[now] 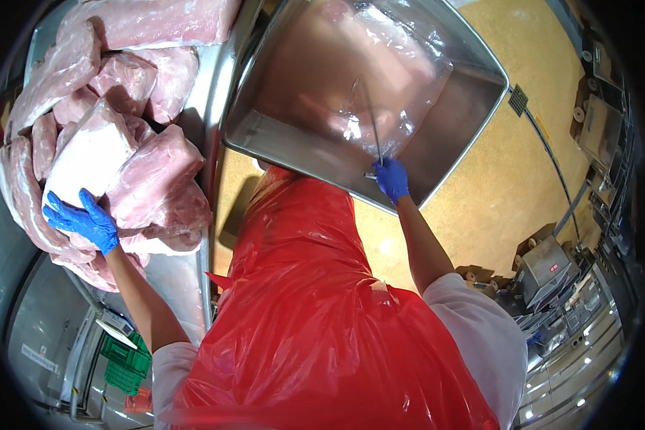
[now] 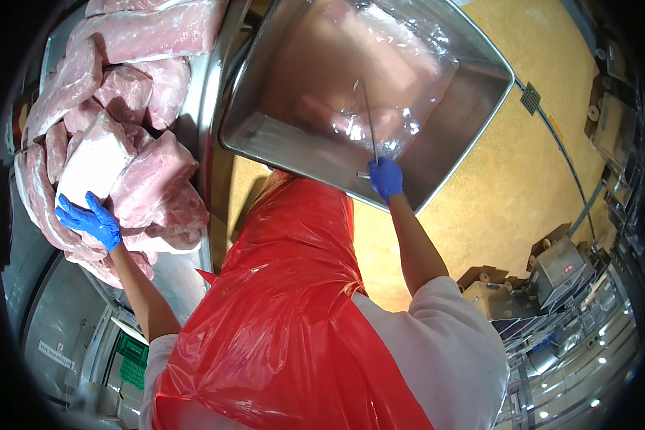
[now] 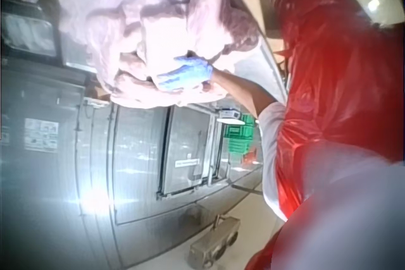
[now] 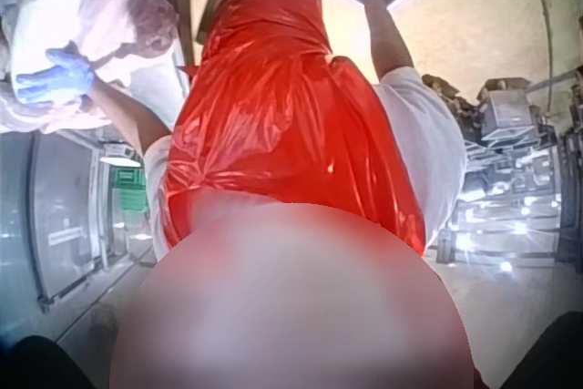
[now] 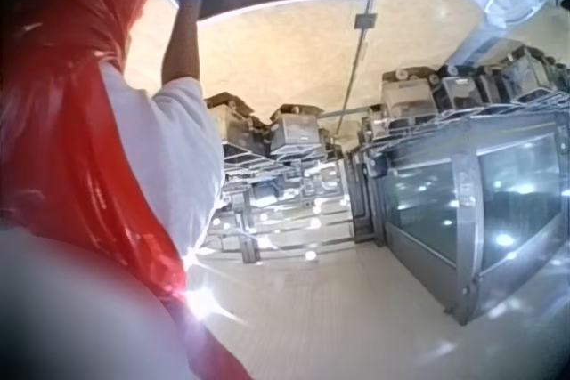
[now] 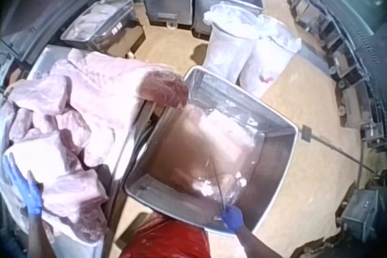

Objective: The person cuts large pieces of raw meat into smaller chunks using a knife and places them into a metal tray. The person then moves the tray to a scale and continues cutting additional meat on a cutting board.

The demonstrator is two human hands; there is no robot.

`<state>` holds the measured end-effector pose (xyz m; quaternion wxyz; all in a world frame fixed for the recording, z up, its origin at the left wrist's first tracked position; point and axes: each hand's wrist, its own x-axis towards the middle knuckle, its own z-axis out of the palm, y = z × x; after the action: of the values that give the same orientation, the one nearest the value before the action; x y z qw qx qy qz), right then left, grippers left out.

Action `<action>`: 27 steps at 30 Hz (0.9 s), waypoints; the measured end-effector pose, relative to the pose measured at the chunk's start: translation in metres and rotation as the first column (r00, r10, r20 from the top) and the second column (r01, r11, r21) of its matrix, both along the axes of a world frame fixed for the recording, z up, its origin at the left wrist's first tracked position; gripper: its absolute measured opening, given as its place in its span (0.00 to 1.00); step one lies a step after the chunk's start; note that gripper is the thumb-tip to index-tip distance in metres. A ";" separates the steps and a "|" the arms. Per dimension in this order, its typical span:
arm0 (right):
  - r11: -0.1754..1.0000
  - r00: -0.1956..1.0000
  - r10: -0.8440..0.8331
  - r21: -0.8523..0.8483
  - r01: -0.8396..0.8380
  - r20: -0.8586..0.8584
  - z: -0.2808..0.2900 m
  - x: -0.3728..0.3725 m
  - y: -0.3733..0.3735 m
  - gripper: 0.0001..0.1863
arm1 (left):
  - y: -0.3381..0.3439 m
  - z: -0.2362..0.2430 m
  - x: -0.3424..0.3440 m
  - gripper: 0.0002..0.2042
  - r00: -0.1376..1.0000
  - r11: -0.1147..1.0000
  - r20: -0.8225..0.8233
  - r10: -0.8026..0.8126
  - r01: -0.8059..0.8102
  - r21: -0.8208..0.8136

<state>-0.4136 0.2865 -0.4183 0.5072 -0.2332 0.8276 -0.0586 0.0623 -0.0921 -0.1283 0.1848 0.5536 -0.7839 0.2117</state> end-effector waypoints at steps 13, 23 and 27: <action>0.771 0.770 0.637 0.056 -0.635 -0.045 -0.064 0.004 -0.030 0.14 | 0.004 0.003 0.004 0.37 0.997 1.000 -0.076 0.016 -0.016 0.005; 0.525 0.538 0.833 -0.124 -0.842 -0.128 0.259 0.041 -0.153 0.28 | 0.029 0.010 0.014 0.35 0.926 0.999 -0.375 0.049 -0.036 0.041; 0.739 0.782 0.620 -0.288 -0.609 -0.062 0.417 0.070 -0.145 0.13 | 0.096 0.007 -0.027 0.20 0.616 0.870 -0.697 -0.368 0.492 -0.025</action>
<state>-0.3434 0.1418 -0.0010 0.4733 -0.5640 0.6765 -0.0144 0.0357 0.0041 -0.1211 0.4571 0.4003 -0.7845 -0.1241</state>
